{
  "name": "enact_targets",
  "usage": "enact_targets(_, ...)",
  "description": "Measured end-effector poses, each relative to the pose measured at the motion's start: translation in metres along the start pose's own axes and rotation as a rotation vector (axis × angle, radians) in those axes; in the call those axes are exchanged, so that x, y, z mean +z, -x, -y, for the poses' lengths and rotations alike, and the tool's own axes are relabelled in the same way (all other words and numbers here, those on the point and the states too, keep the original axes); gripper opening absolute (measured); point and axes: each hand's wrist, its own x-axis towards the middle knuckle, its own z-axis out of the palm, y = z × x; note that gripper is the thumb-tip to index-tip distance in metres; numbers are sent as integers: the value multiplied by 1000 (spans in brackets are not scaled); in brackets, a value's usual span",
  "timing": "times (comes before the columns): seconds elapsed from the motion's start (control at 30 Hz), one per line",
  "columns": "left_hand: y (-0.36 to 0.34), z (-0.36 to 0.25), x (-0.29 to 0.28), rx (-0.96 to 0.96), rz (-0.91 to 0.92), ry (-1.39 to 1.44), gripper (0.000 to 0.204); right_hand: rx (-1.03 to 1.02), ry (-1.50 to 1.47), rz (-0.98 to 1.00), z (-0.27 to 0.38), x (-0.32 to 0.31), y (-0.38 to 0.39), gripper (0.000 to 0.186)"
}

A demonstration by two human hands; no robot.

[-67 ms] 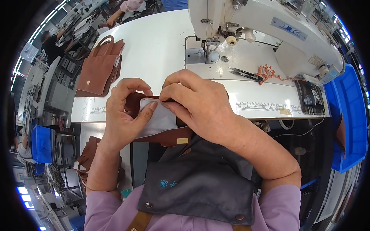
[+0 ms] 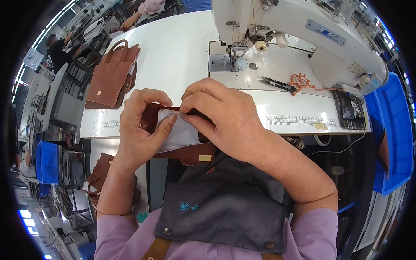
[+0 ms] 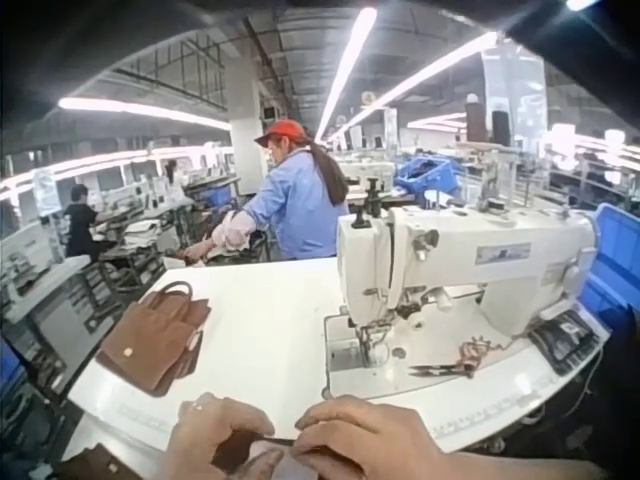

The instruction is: Sewing sections of a brown leather handbag using an industrial sewing machine.

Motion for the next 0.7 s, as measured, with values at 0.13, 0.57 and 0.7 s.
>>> enact_targets(0.13, -3, -2, -4, 157, 50, -138, 20, 111, -155, 50, -5, -3, -3, 15)
enact_targets(0.57, -2, -7, -5, 62, 52, -86, 14, 680, -699, 244, -5, -13, -5, 19)
enact_targets(0.7, 2, -13, -10, 86, 111, -119, 13, 763, -863, 241, -10, -4, 5, 19)
